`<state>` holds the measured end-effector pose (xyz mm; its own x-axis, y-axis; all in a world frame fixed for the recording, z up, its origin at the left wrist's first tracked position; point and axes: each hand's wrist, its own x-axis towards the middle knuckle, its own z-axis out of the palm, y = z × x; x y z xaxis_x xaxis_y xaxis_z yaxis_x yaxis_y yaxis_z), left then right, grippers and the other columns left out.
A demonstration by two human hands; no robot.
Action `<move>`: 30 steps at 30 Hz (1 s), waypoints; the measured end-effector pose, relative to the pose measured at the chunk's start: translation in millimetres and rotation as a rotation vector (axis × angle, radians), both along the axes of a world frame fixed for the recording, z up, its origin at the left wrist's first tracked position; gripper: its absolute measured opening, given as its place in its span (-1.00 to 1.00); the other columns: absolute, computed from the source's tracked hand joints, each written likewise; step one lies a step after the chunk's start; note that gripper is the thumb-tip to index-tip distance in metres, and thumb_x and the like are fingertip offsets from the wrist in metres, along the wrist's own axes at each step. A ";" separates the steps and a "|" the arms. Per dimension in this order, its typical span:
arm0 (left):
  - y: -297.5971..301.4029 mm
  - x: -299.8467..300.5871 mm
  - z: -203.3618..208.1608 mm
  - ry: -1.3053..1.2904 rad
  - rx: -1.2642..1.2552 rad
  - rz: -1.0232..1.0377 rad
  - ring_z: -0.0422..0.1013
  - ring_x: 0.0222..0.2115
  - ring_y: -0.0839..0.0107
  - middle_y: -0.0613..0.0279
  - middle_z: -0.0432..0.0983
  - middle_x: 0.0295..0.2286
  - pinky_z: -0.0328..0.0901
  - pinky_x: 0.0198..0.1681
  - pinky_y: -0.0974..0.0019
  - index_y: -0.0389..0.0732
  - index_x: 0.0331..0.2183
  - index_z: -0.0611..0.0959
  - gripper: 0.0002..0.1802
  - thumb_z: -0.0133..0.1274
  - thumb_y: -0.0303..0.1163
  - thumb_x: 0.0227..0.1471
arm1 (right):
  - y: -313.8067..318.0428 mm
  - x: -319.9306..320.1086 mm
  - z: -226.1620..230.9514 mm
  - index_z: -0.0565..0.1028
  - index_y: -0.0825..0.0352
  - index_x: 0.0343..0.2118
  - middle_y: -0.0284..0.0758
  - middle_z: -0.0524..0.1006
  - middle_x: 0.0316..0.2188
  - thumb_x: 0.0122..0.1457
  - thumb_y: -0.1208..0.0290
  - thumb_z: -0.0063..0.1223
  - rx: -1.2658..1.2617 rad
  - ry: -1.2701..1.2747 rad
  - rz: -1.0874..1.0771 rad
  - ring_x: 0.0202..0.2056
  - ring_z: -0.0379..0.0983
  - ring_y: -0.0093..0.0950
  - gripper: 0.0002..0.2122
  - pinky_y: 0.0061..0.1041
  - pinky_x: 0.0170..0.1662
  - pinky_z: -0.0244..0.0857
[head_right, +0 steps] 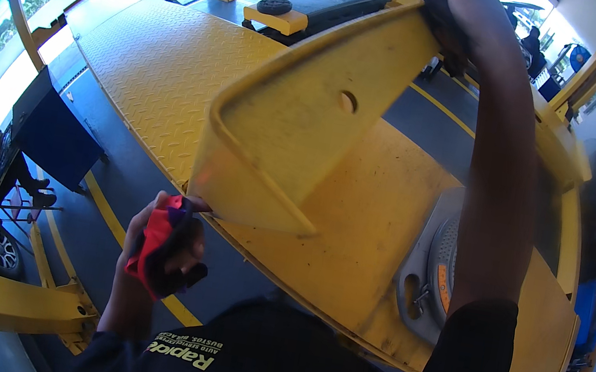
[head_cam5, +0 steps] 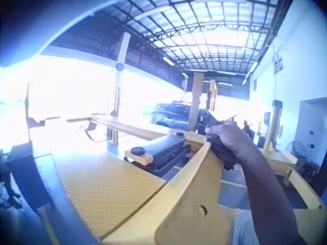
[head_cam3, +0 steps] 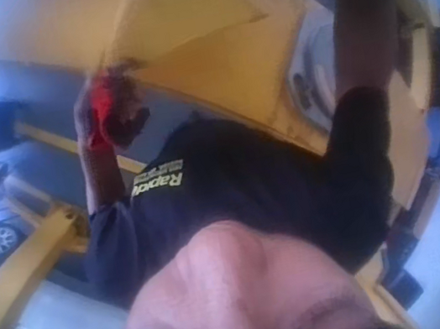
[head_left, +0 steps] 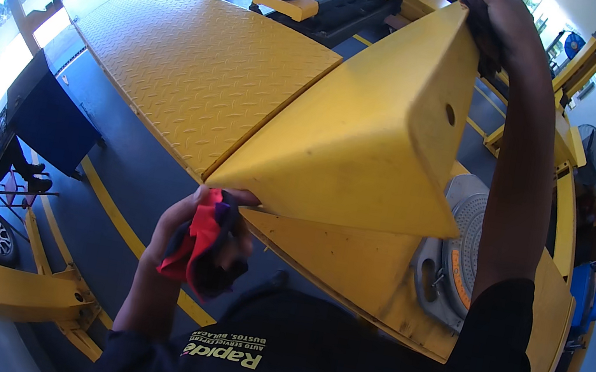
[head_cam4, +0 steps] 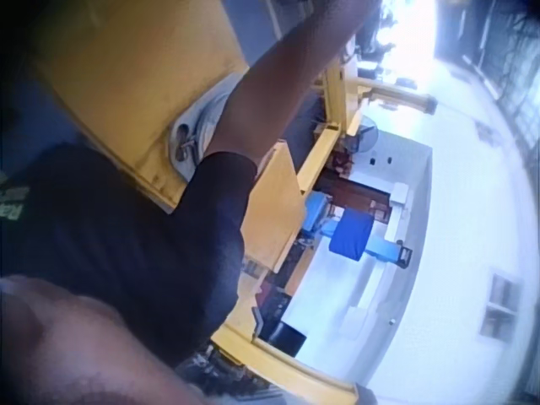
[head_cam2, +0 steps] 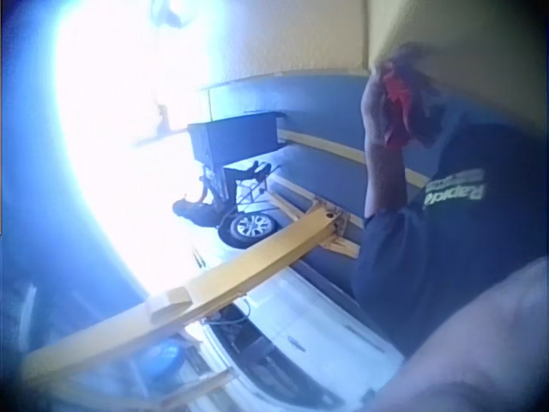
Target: The person wipes a yellow metal car lift platform with two cloths, moving across the diamond-plate surface and edges. The person walks around the lift, continues wiping different sections, and briefly pauses near a tool cart before resuming the cleaning.
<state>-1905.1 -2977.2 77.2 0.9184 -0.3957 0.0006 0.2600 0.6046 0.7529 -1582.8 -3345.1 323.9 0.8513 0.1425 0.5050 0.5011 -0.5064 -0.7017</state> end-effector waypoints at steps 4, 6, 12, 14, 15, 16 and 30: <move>-13.2 -26.2 41.2 -0.406 0.838 0.775 0.65 -0.21 0.24 -0.10 0.67 -0.18 0.48 -0.07 0.31 -0.31 0.25 0.43 -0.10 0.31 0.07 0.09 | 49.5 -14.4 13.1 0.69 0.40 -0.27 -0.19 0.67 -0.38 0.23 0.25 0.12 -0.086 -0.015 0.030 -0.36 0.59 -0.40 -0.72 -0.36 -0.21 0.42; -31.6 -6.8 57.8 -0.688 1.039 0.937 0.65 -0.14 0.22 -0.05 0.68 -0.18 0.47 -0.01 0.29 -0.30 0.25 0.43 -0.05 0.43 0.00 -0.02 | 45.9 -28.6 22.9 0.70 0.44 -0.38 -0.22 0.66 -0.52 0.18 0.29 0.16 -0.102 -0.068 -0.035 -0.49 0.57 -0.43 -0.74 -0.38 -0.32 0.42; -84.3 19.0 123.0 -0.524 1.514 0.943 0.71 -0.29 0.16 0.01 0.73 -0.30 0.56 -0.16 0.21 -0.29 0.10 0.45 -0.22 0.45 -0.21 -0.08 | 53.8 45.6 22.5 0.68 0.47 -0.33 -0.16 0.67 -0.43 0.22 0.30 0.12 -0.498 -0.371 -0.087 -0.34 0.62 -0.44 -0.72 -0.41 -0.22 0.45; -79.6 27.1 115.5 -0.690 1.524 1.009 0.72 -0.39 0.17 0.03 0.73 -0.37 0.58 -0.27 0.22 -0.30 0.02 0.47 -0.36 0.38 -0.30 -0.05 | 49.3 73.7 17.0 0.69 0.42 -0.26 -0.16 0.68 -0.37 0.25 0.32 0.11 -0.745 -0.725 -0.105 -0.29 0.63 -0.41 -0.75 -0.39 -0.17 0.47; -76.1 26.8 114.4 -0.710 1.507 1.015 0.72 -0.38 0.18 0.03 0.73 -0.37 0.58 -0.27 0.23 -0.30 0.02 0.47 -0.37 0.37 -0.31 -0.05 | 48.9 69.3 21.2 0.70 0.39 -0.23 -0.16 0.69 -0.35 0.26 0.33 0.10 -0.873 -0.910 -0.120 -0.26 0.64 -0.39 -0.76 -0.37 -0.15 0.47; -74.6 28.1 113.8 -0.735 1.484 1.018 0.72 -0.38 0.18 0.02 0.72 -0.37 0.58 -0.27 0.25 -0.30 0.02 0.48 -0.38 0.36 -0.32 -0.04 | 38.3 61.0 17.8 0.70 0.33 -0.17 -0.16 0.70 -0.31 0.27 0.32 0.11 -0.455 -0.691 0.029 -0.25 0.65 -0.33 -0.77 -0.33 -0.13 0.49; -50.4 41.3 123.5 -1.052 1.516 0.926 0.61 -0.55 0.20 0.18 0.61 -0.51 0.48 -0.43 0.22 -0.27 -0.15 0.56 -0.30 0.53 -0.12 -0.26 | 29.2 151.8 -245.7 0.55 0.30 -0.17 -0.37 0.59 -0.29 0.07 0.44 0.44 1.034 -0.106 -0.074 -0.24 0.53 -0.45 -0.70 -0.37 -0.09 0.40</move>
<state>-1863.8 -3027.6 200.7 0.6690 -0.1087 0.7353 -0.4615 -0.8362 0.2963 -1431.0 -3315.9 78.2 0.7845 -0.4529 0.4237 0.5777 0.2851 -0.7648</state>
